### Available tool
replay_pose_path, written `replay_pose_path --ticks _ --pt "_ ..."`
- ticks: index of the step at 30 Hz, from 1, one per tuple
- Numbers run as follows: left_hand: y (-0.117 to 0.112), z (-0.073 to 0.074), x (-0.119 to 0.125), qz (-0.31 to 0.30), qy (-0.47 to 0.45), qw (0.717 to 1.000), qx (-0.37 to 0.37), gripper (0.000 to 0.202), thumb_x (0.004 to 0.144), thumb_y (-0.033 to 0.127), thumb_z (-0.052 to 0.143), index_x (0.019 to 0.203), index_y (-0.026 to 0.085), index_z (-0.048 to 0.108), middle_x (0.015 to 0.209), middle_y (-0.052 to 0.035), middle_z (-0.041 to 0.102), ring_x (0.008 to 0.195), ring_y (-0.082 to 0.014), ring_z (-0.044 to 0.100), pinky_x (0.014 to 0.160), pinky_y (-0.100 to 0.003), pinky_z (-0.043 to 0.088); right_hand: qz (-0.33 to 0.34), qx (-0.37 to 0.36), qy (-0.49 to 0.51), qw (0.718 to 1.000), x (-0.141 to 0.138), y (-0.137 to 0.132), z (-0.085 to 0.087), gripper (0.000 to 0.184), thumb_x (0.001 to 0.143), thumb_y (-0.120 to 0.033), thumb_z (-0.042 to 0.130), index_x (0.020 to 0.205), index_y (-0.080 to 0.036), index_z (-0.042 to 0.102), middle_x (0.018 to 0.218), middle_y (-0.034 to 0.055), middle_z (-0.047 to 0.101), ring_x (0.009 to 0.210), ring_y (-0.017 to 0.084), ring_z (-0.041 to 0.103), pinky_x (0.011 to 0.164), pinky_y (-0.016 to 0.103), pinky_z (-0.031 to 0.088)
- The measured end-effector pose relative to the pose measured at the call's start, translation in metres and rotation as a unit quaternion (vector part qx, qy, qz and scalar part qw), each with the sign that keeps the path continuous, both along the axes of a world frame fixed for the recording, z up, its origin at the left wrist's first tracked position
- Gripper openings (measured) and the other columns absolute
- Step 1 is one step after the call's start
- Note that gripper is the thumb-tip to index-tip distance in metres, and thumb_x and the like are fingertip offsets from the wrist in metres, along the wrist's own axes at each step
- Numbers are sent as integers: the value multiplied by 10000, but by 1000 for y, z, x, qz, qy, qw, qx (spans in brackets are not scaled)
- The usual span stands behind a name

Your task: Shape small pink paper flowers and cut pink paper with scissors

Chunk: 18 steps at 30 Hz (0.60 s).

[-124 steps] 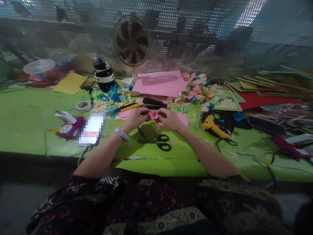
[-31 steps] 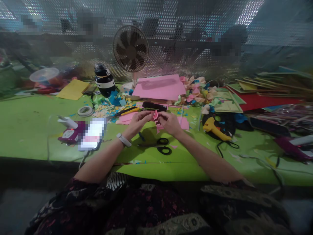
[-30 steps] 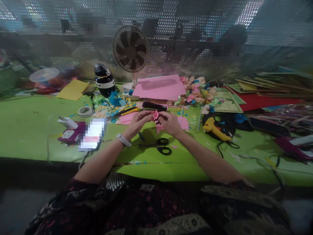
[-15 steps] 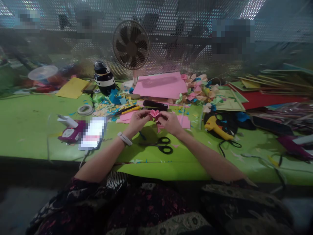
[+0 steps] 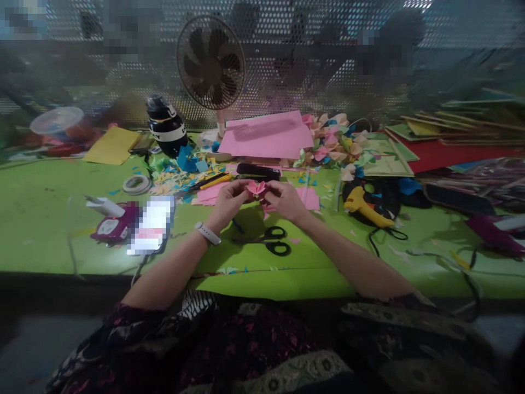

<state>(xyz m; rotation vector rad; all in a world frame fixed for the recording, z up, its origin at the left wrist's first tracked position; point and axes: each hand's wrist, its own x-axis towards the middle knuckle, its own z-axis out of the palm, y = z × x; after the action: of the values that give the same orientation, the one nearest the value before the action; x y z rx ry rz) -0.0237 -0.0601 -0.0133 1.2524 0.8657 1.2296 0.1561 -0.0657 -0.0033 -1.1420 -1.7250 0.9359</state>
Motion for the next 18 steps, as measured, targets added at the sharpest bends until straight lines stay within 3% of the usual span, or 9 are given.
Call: replay_pose_path --ticks 8,13,18 --pt "0 -6 0 24 84 994 72 252 789 370 721 905 148 753 815 -45 757 716 -148 682 719 -282 569 5 33 -60 998 4 -3 6 204 887 -208 556 959 -156 738 921 71 764 788 181 676 715 304 530" --pt "-2 -7 -4 56 167 978 112 196 813 329 683 881 158 749 775 -38 745 698 -153 694 664 -255 547 4 80 -153 985 9 0 9 192 885 -186 556 919 -151 741 829 52 740 728 166 623 660 271 434" --pt "-5 -6 -7 56 204 976 57 185 799 347 695 766 165 697 682 -31 728 596 -167 709 578 -254 559 -5 82 -237 968 10 -1 13 168 883 -185 576 865 -140 737 767 47 712 661 147 564 612 265 350"
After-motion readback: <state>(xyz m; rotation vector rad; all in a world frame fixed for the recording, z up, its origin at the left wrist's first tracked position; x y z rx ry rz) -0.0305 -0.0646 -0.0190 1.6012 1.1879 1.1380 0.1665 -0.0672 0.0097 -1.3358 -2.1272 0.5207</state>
